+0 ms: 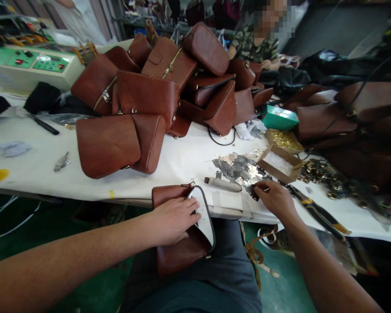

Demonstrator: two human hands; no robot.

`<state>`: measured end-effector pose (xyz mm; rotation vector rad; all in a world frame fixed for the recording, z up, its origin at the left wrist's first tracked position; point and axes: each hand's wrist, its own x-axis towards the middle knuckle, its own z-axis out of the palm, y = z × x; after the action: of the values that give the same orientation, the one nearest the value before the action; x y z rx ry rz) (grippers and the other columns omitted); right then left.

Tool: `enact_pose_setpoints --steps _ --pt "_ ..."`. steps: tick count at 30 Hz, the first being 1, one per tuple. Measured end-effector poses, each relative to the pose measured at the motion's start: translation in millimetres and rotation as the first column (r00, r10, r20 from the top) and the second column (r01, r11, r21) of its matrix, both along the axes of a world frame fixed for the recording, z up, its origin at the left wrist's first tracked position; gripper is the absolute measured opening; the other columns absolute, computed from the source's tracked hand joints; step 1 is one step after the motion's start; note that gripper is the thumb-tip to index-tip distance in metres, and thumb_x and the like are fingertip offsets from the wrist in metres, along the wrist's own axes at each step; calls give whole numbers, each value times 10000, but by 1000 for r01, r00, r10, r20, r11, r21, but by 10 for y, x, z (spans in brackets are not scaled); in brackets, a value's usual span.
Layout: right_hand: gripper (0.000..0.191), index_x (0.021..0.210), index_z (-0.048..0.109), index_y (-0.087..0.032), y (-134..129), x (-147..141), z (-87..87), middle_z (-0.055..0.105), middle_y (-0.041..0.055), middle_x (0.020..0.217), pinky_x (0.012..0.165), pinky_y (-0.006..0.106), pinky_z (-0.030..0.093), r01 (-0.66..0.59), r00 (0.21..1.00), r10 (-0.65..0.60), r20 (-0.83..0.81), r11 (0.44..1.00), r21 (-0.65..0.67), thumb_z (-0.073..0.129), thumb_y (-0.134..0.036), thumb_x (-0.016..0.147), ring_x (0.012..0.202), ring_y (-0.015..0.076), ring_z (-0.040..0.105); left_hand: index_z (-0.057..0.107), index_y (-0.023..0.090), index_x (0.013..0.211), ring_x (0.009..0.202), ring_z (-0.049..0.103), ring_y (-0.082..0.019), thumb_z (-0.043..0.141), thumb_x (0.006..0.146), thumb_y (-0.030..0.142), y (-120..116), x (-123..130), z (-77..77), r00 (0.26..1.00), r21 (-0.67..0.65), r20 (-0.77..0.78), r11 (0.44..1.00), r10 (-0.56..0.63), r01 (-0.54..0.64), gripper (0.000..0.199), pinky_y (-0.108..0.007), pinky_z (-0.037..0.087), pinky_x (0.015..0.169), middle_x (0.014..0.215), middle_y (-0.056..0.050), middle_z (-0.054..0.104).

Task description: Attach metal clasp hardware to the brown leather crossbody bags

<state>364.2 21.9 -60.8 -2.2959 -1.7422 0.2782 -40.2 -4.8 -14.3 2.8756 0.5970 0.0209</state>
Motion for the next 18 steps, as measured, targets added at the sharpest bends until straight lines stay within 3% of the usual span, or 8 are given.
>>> enact_pose_setpoints --steps 6,15,18 --pt "518 1260 743 -264 31 -15 -77 770 73 936 698 357 445 -36 999 37 -38 999 15 607 -556 855 764 244 656 646 139 1327 1368 552 -330 813 828 375 -1 -15 57 1000 3 -16 1000 -2 2 577 -432 480 1107 1460 -197 600" --pt "303 953 806 -253 119 -32 1 796 65 890 691 357 464 -31 997 33 -73 999 27 664 -432 754 759 248 673 647 170 1300 1338 564 -302 804 823 374 -19 -11 26 1000 28 15 1000 4 -4 543 -395 473 1082 1416 -165 629" --pt "244 850 773 -234 131 -23 58 785 64 781 654 353 459 14 991 -9 -137 999 38 675 -421 727 697 240 666 656 157 1292 1328 573 -308 810 819 384 -24 -4 53 1000 37 2 999 6 -6 548 -400 476 1078 1402 -173 639"
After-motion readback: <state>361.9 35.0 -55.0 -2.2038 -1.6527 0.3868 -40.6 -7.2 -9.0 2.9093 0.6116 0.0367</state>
